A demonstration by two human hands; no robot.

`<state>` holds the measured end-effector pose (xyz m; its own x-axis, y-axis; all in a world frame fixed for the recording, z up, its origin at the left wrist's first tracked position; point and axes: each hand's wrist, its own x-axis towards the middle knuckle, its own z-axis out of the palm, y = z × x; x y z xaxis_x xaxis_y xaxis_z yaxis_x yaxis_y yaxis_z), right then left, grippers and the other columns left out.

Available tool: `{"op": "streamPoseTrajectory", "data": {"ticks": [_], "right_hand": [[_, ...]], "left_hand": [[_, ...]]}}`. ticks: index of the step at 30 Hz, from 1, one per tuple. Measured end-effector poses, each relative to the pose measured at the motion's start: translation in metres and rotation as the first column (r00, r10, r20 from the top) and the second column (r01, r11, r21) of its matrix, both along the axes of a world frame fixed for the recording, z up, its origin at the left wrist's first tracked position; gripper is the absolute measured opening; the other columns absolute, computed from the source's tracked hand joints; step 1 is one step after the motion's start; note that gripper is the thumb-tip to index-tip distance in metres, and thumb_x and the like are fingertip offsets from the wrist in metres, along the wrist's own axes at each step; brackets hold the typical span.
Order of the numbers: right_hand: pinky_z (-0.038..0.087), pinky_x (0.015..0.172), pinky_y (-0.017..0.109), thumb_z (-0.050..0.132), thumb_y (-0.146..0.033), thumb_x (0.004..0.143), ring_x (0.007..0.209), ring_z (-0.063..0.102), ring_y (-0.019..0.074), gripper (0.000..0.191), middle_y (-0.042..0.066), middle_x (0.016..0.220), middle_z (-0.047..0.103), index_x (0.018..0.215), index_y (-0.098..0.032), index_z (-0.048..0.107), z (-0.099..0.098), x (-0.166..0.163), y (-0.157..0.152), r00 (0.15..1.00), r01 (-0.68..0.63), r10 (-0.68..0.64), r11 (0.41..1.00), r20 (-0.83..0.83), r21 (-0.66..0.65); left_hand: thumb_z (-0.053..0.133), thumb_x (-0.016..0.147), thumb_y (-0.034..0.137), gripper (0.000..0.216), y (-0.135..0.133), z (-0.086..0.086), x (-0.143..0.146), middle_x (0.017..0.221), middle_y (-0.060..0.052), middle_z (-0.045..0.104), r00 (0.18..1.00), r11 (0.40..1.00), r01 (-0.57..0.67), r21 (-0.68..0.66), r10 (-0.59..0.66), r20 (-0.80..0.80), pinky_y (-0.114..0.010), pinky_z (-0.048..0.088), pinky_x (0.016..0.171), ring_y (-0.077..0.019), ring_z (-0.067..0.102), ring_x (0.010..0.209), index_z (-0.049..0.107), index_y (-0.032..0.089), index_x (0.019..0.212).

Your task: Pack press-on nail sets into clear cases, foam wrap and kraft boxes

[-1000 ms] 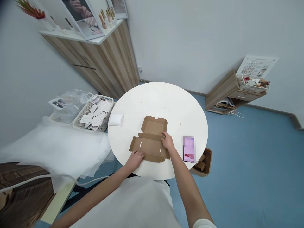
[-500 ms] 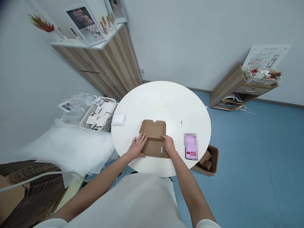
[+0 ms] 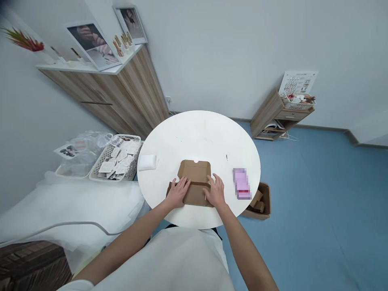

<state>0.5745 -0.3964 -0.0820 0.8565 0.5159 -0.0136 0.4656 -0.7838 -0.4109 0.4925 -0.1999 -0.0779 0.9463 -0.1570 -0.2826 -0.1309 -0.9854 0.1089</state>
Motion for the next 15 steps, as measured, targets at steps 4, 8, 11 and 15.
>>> {"op": "streamPoseTrajectory", "data": {"ticks": [4, 8, 11, 15], "right_hand": [[0.014, 0.101, 0.049, 0.064, -0.048, 0.059, 0.130, 0.011, 0.0314, 0.091, 0.012, 0.143, 0.013, 0.134, -0.023, 0.019, 0.011, -0.017, 0.003, 0.954, -0.299, 0.301, 0.937, -0.017, -0.183], [0.009, 0.102, 0.049, 0.070, -0.046, 0.052, 0.131, 0.009, 0.0303, 0.108, 0.013, 0.143, 0.016, 0.136, -0.021, 0.008, 0.005, -0.026, 0.015, 0.930, -0.367, 0.352, 0.878, -0.104, -0.307], [0.010, 0.101, 0.049, 0.069, -0.041, 0.054, 0.131, 0.010, 0.0294, 0.106, 0.013, 0.143, 0.015, 0.137, -0.020, 0.005, -0.003, -0.030, 0.026, 0.954, -0.299, 0.288, 0.886, -0.085, -0.355], [0.013, 0.101, 0.049, 0.067, -0.036, 0.056, 0.131, 0.010, 0.0283, 0.104, 0.013, 0.143, 0.015, 0.137, -0.018, 0.005, -0.006, -0.033, 0.034, 0.962, -0.269, 0.260, 0.885, -0.076, -0.380]], "left_hand": [[0.065, 0.051, 0.021, 0.096, 0.001, -0.002, -0.004, 0.137, -0.019, 0.027, 0.998, 0.999, 0.002, -0.040, 0.000, 0.060, -0.054, 0.000, 0.102, -0.0327, 0.009, 0.130, 0.018, 0.013, 0.134], [0.065, 0.051, 0.020, 0.094, 0.006, -0.003, -0.005, 0.135, -0.018, 0.030, 0.996, 0.996, -0.007, -0.084, 0.014, 0.083, -0.055, -0.001, 0.102, -0.0341, 0.008, 0.130, 0.020, 0.014, 0.134], [0.066, 0.051, 0.021, 0.095, 0.012, -0.003, -0.006, 0.136, -0.018, 0.029, 0.996, 0.995, 0.006, -0.095, 0.002, 0.086, -0.054, 0.000, 0.102, -0.0345, 0.007, 0.130, 0.019, 0.014, 0.135], [0.067, 0.052, 0.025, 0.099, 0.023, 0.000, -0.016, 0.140, -0.016, 0.023, 0.992, 0.995, 0.012, -0.099, 0.000, 0.123, -0.053, 0.000, 0.102, -0.0330, 0.003, 0.131, 0.016, 0.016, 0.136]]}}
